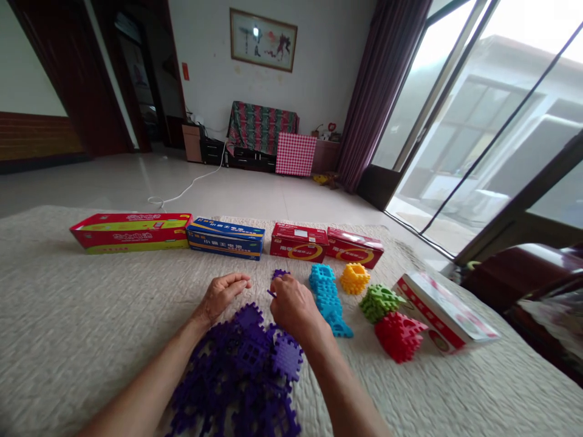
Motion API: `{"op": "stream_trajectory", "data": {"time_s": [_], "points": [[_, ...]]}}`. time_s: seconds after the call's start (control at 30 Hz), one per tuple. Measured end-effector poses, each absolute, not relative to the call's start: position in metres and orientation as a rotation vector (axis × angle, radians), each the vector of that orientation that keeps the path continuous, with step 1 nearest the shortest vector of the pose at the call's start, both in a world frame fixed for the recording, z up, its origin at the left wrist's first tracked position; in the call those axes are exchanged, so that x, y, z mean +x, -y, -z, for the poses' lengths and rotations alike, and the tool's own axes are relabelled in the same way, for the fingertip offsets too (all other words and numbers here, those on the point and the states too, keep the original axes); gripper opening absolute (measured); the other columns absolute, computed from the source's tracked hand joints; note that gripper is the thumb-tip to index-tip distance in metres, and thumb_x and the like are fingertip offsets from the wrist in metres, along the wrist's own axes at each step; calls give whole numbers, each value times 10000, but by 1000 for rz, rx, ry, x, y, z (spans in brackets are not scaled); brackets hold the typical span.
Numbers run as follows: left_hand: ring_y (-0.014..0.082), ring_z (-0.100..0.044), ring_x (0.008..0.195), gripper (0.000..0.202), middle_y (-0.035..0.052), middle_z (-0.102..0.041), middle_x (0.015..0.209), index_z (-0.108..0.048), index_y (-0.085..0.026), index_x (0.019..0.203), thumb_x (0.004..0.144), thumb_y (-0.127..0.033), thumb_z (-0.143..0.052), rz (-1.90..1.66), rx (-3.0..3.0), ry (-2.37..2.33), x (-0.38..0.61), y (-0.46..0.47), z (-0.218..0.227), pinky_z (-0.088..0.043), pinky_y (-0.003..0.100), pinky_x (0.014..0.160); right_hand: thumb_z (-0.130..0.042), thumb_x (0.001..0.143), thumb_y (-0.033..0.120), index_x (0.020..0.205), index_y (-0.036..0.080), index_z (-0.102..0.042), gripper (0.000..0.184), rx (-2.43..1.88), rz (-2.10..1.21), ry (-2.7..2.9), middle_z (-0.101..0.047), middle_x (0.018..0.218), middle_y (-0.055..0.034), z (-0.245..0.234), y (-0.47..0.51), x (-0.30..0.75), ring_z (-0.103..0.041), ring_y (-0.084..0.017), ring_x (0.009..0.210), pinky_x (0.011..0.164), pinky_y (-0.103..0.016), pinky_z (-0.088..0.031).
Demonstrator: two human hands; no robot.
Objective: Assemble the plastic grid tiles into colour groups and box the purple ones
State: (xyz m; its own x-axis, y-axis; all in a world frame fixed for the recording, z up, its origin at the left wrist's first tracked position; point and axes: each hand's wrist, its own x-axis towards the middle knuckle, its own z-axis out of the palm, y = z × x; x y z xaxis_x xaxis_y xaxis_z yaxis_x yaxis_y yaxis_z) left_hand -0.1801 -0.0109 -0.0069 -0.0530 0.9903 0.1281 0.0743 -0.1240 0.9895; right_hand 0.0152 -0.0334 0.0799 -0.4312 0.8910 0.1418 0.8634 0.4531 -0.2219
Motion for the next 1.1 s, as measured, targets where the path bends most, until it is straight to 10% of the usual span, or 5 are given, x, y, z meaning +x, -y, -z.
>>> {"op": "stream_trajectory", "data": {"time_s": [0.4, 1.1], "points": [[191, -672, 790, 265, 60, -742, 811, -724, -165, 903, 735, -346, -625, -1315, 1277, -1228, -180, 8, 10, -495, 281, 732, -627, 762, 230, 1175, 113, -586, 432, -1715, -151, 2460, -613, 1169, -160, -57, -36, 14, -577, -244, 1064, 888, -304, -412], [186, -664, 778, 271, 56, -736, 807, -724, -154, 885, 737, -359, -628, -1323, 1305, -1230, -179, 9, 9, -493, 282, 750, -632, 731, 197, 1125, 174, -595, 396, -1074, -512, 2741, -626, 1096, -94, -65, 19, 26, -600, -213, 998, 875, -335, -469]]}}
